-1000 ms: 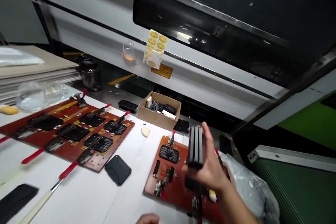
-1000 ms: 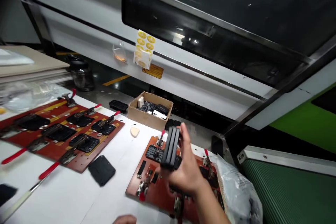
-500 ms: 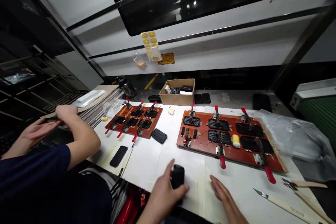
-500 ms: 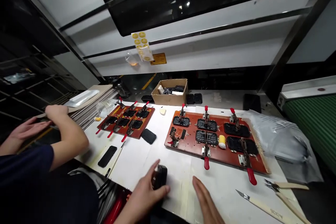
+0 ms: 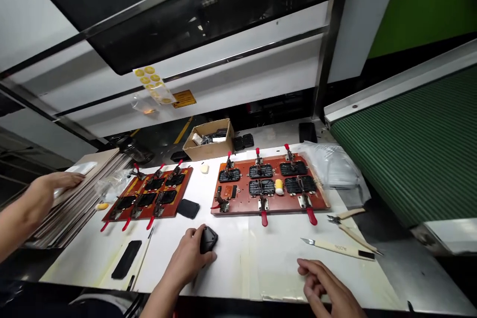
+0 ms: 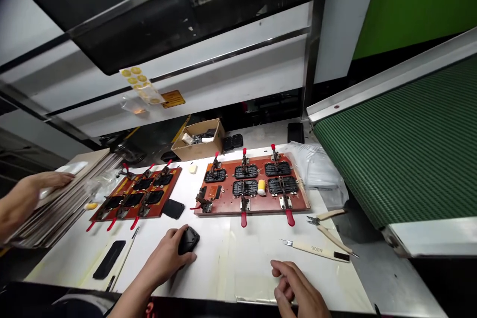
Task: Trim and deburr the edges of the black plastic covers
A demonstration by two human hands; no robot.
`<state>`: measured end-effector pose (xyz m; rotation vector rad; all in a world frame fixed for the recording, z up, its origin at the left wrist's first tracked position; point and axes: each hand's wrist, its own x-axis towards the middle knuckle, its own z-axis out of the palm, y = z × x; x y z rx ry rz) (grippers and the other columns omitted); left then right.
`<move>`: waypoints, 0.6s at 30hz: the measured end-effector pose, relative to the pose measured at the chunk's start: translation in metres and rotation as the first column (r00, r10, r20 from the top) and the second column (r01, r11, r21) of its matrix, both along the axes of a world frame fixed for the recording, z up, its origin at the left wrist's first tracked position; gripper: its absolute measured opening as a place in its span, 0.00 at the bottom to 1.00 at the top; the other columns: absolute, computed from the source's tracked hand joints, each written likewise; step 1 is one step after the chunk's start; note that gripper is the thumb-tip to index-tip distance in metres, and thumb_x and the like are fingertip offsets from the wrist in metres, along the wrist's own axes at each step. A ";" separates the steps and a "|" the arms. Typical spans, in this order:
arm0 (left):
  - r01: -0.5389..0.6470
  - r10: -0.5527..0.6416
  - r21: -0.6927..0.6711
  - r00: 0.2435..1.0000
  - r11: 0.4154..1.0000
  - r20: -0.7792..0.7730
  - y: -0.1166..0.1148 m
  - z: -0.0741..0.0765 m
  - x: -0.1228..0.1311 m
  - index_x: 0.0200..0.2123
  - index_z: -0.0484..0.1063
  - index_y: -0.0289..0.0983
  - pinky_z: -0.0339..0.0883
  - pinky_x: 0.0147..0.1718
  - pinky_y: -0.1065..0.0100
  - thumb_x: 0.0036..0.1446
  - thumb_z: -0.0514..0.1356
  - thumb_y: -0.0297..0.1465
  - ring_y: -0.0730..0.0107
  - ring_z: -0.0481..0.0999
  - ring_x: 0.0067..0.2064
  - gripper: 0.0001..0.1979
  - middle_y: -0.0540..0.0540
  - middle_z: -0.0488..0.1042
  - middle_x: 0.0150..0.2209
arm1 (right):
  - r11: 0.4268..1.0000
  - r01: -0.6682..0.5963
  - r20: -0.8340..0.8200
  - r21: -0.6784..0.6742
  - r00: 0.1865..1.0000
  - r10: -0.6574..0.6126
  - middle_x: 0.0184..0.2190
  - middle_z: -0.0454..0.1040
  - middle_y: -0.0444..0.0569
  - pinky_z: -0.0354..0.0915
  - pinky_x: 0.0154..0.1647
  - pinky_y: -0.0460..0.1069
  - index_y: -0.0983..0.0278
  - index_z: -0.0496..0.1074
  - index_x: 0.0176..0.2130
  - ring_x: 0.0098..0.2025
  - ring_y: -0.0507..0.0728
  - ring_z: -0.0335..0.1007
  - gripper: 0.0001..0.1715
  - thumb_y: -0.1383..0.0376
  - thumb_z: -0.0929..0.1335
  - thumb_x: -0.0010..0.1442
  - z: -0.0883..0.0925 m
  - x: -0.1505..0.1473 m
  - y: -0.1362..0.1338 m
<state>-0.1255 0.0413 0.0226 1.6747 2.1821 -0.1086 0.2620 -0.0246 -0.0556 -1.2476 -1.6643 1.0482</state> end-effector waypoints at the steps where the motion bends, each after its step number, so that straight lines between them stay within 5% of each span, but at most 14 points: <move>1: 0.005 -0.005 0.002 1.000 1.000 0.002 0.000 -0.002 -0.002 0.69 0.62 0.34 0.69 0.57 0.57 0.53 0.65 0.43 0.47 0.75 0.60 0.42 0.35 0.70 0.61 | 0.999 -0.039 0.027 0.013 0.999 0.038 0.47 0.78 0.52 0.80 0.39 0.52 0.50 0.70 0.60 0.36 0.58 0.79 0.19 0.60 0.64 0.72 0.008 0.008 0.003; 6: 0.017 -0.016 0.047 1.000 0.999 -0.007 0.002 -0.013 -0.010 0.64 0.66 0.31 0.65 0.63 0.49 0.59 0.58 0.51 0.40 0.75 0.61 0.38 0.30 0.69 0.63 | 0.989 -0.071 0.241 0.129 0.970 0.038 0.52 0.77 0.53 0.77 0.51 0.55 0.56 0.70 0.59 0.49 0.60 0.78 0.18 0.65 0.63 0.73 0.044 0.046 0.028; 9: -0.014 0.013 0.106 1.000 0.994 0.009 0.004 -0.007 -0.013 0.62 0.68 0.30 0.67 0.63 0.47 0.57 0.58 0.54 0.38 0.74 0.61 0.40 0.29 0.70 0.62 | 0.974 -0.063 0.502 0.216 0.863 -0.056 0.52 0.77 0.55 0.73 0.57 0.62 0.60 0.72 0.58 0.55 0.66 0.74 0.19 0.69 0.64 0.70 0.044 0.061 0.049; 12: -0.205 0.197 0.250 0.979 0.946 0.060 -0.003 0.013 -0.009 0.65 0.67 0.32 0.64 0.65 0.43 0.54 0.61 0.56 0.36 0.71 0.64 0.44 0.30 0.70 0.62 | 0.971 -0.115 0.704 0.209 0.707 -0.068 0.46 0.77 0.56 0.72 0.53 0.66 0.62 0.76 0.52 0.51 0.69 0.73 0.18 0.74 0.64 0.68 0.032 0.069 0.064; 14: -0.409 0.346 0.336 0.909 0.848 0.234 -0.018 0.030 0.004 0.68 0.65 0.40 0.64 0.66 0.42 0.54 0.64 0.56 0.39 0.72 0.64 0.44 0.36 0.72 0.62 | 0.967 -0.160 0.718 0.196 0.695 -0.030 0.44 0.76 0.56 0.73 0.50 0.64 0.62 0.76 0.52 0.48 0.68 0.74 0.18 0.74 0.62 0.69 0.026 0.069 0.067; 16: -0.550 0.353 0.321 0.789 0.770 0.503 -0.038 0.042 0.027 0.70 0.62 0.48 0.66 0.65 0.46 0.54 0.67 0.52 0.45 0.73 0.64 0.42 0.42 0.74 0.62 | 0.962 -0.188 0.639 0.198 0.769 0.019 0.47 0.75 0.57 0.75 0.48 0.60 0.63 0.73 0.56 0.46 0.65 0.76 0.19 0.72 0.61 0.72 0.028 0.063 0.062; 18: -0.534 0.221 0.236 0.655 0.812 0.722 -0.059 0.047 0.059 0.71 0.60 0.47 0.69 0.64 0.53 0.55 0.70 0.46 0.50 0.74 0.64 0.43 0.42 0.73 0.63 | 0.958 -0.221 0.506 0.184 0.857 0.101 0.51 0.73 0.57 0.77 0.47 0.57 0.61 0.69 0.61 0.46 0.62 0.77 0.20 0.69 0.60 0.74 0.041 0.053 0.053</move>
